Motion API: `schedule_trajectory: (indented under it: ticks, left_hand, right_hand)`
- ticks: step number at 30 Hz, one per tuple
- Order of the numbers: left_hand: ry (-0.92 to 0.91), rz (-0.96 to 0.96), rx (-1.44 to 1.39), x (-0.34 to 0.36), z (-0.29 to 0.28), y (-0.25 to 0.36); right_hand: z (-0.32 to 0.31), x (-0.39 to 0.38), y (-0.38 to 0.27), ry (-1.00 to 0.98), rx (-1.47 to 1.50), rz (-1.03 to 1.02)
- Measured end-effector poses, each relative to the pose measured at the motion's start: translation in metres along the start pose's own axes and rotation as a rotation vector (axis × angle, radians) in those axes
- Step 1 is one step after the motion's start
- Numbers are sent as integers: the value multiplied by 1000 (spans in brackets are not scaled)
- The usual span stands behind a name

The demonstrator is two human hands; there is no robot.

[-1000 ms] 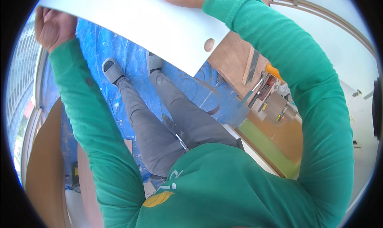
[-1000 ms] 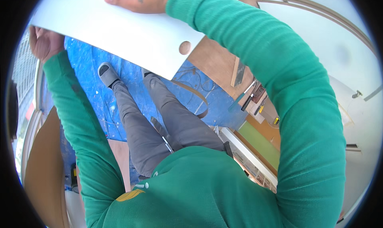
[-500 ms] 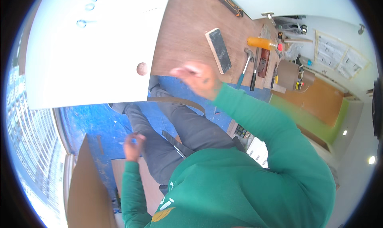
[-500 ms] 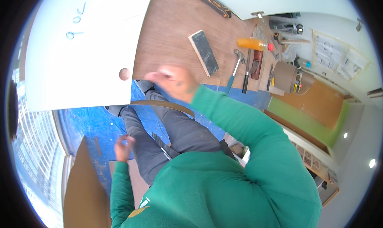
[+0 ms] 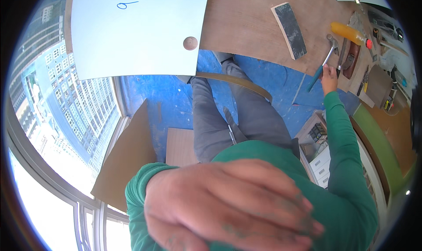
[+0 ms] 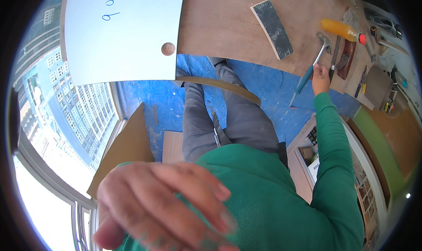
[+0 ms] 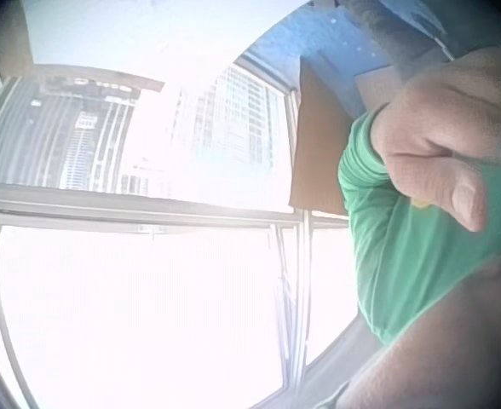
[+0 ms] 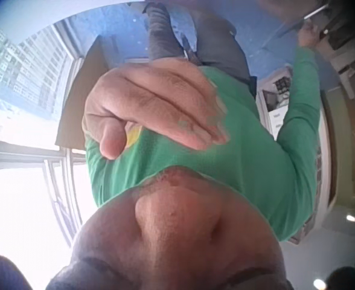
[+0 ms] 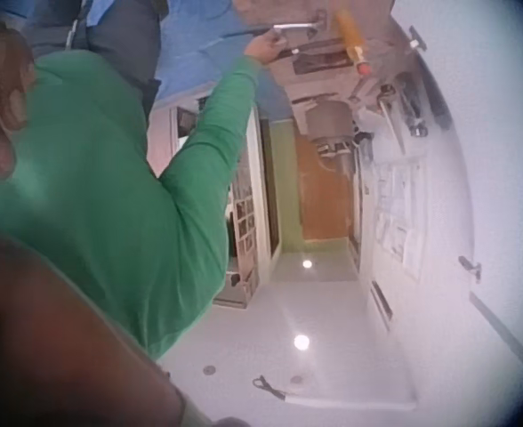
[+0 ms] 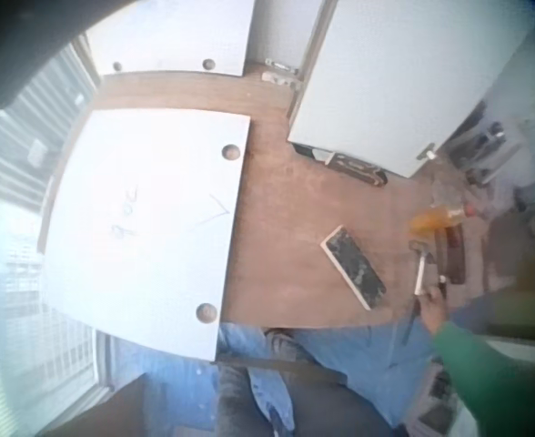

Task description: The person sands a white board edge, then measures and applies a curved edge banding strip to the board's edge. They press the strip along the curve and trim the excess with a utility knife.

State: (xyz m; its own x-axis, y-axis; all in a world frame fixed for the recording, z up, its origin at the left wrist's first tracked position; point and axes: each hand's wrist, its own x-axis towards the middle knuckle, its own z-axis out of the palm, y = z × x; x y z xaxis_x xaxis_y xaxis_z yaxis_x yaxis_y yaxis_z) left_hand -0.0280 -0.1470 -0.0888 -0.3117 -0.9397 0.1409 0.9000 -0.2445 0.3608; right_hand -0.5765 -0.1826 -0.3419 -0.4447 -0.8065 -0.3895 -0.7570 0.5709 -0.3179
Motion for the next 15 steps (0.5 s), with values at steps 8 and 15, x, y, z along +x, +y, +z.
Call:
schedule_trajectory:
  ticks: [8, 15]
  left_hand:
    - [47, 233, -145, 15, 14, 15]
    - [796, 69, 576, -63, -63, 15]
  right_hand:
    - [-8, 2, -1, 79, -41, -77]
    - [5, -57, -77, -44, 189, -269]
